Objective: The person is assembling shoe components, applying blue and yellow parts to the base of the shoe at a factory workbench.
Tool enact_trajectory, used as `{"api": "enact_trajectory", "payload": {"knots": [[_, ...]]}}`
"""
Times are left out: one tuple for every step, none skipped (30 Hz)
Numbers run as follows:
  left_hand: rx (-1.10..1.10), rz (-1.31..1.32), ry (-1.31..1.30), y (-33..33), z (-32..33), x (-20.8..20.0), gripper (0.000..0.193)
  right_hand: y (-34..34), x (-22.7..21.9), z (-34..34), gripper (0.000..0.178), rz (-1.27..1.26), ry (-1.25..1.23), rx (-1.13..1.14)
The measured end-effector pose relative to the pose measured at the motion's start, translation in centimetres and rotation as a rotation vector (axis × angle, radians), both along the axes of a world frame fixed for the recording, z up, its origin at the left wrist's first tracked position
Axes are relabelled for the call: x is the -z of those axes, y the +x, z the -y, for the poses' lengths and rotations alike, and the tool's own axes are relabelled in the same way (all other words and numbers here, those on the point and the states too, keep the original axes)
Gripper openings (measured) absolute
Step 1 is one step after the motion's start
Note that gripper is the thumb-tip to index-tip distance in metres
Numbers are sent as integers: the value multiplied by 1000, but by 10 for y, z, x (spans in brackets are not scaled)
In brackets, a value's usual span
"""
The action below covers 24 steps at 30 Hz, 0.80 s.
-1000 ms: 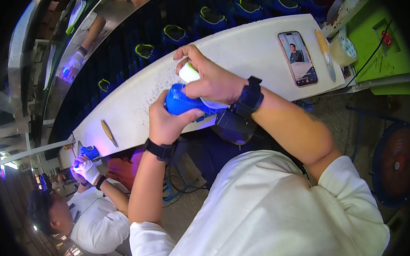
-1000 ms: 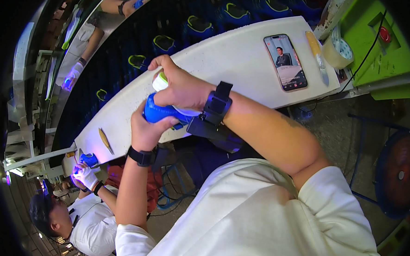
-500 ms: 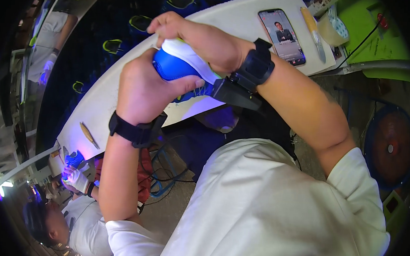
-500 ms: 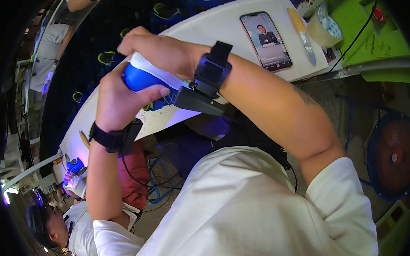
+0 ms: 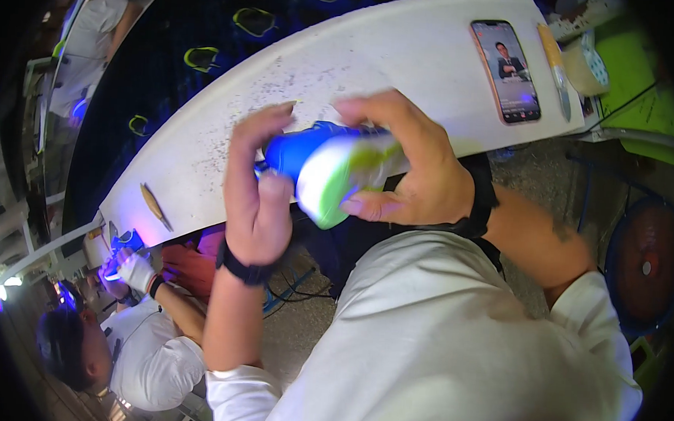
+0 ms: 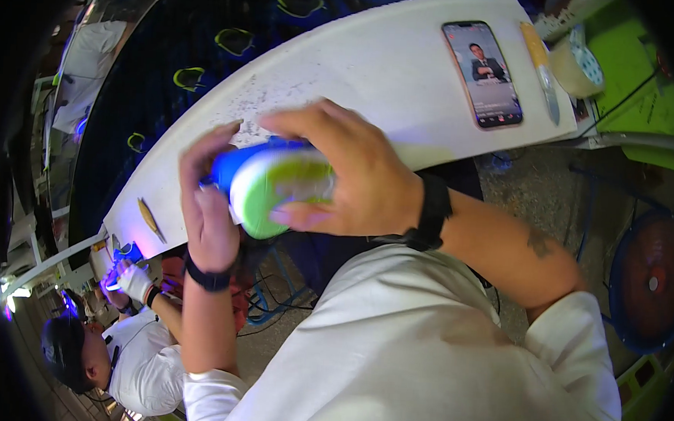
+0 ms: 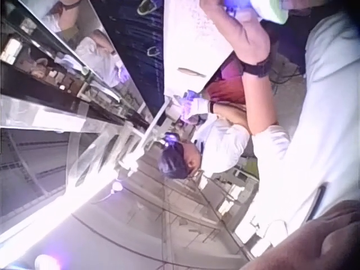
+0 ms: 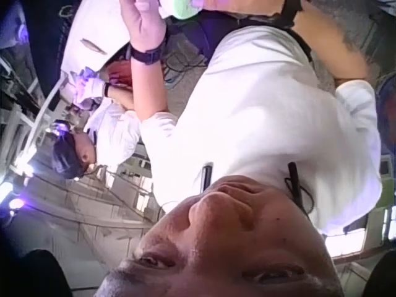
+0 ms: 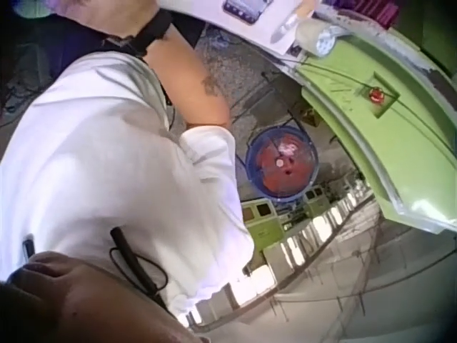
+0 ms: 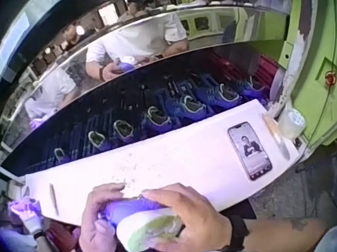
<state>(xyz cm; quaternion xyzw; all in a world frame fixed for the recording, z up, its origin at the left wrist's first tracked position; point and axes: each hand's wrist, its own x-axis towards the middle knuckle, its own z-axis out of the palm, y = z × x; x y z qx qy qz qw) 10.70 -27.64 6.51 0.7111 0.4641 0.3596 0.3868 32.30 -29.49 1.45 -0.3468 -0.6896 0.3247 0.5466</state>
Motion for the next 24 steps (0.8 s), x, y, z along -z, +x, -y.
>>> {"api": "enact_trajectory", "payload": {"knots": [[-11, -9, 10, -8, 14, 3, 83, 0, 11, 6, 79, 154, -19, 59], [22, -14, 47, -16, 29, 6, 92, -4, 20, 12, 79, 148, -14, 51], [56, -14, 78, -21, 43, 7, 102, -8, 27, 20, 79, 243, -103, -15], [15, -132, 111, -23, 53, 5, 100, -12, 32, 25, 80, 338, -194, -81], [6, -182, 126, -30, 59, 11, 92, -15, 34, 28, 80, 340, -194, -91], [-3, -232, 139, -37, 66, 18, 85, -17, 36, 30, 80, 371, -148, -74], [-10, -231, 134, -41, 72, 24, 85, -18, 37, 32, 81, 402, -102, -55], [-27, -202, 147, -41, 72, 28, 78, -18, 37, 31, 81, 407, -100, -61], [-42, -173, 160, -41, 74, 31, 71, -16, 37, 29, 82, 415, -83, -91], [-44, -167, 159, -42, 77, 30, 71, -15, 37, 29, 82, 422, -67, -119], [-53, -159, 92, -43, 78, 28, 69, -12, 40, 29, 85, 418, -43, -140], [-60, -151, 25, -44, 78, 25, 67, -9, 44, 29, 85, 428, -44, -134], [-35, -99, -52, -48, 76, 22, 68, -8, 48, 29, 84, 374, -113, -174], [-15, -10, -134, -51, 75, 20, 68, -8, 51, 30, 84, 319, -182, -212], [-64, -10, -147, -50, 74, 23, 64, -8, 53, 35, 73, 269, -223, -208], [-113, -11, -160, -47, 74, 27, 60, -8, 52, 39, 73, 276, -225, -199], [-108, -8, -155, -43, 74, 28, 60, -12, 49, 42, 66, 248, -271, -156], [-193, -66, -132, -36, 73, 30, 52, -17, 46, 43, 60, 220, -314, -114], [-278, -122, -108, -33, 72, 31, 44, -22, 42, 45, 54, 219, -317, -55], [-286, -114, -90, -37, 72, 34, 44, -24, 43, 45, 54, 225, -297, -59], [-319, -33, -147, -43, 71, 41, 36, -25, 46, 40, 55, 234, -280, -83], [-351, 53, -200, -49, 69, 44, 28, -25, 45, 34, 55, 245, -259, -108], [-403, 153, -377, -53, 65, 43, 18, -21, 36, 29, 61, 257, -289, -180], [-307, 134, -407, -54, 53, 44, 19, -14, 37, 23, 74, 317, -302, -188]]}}
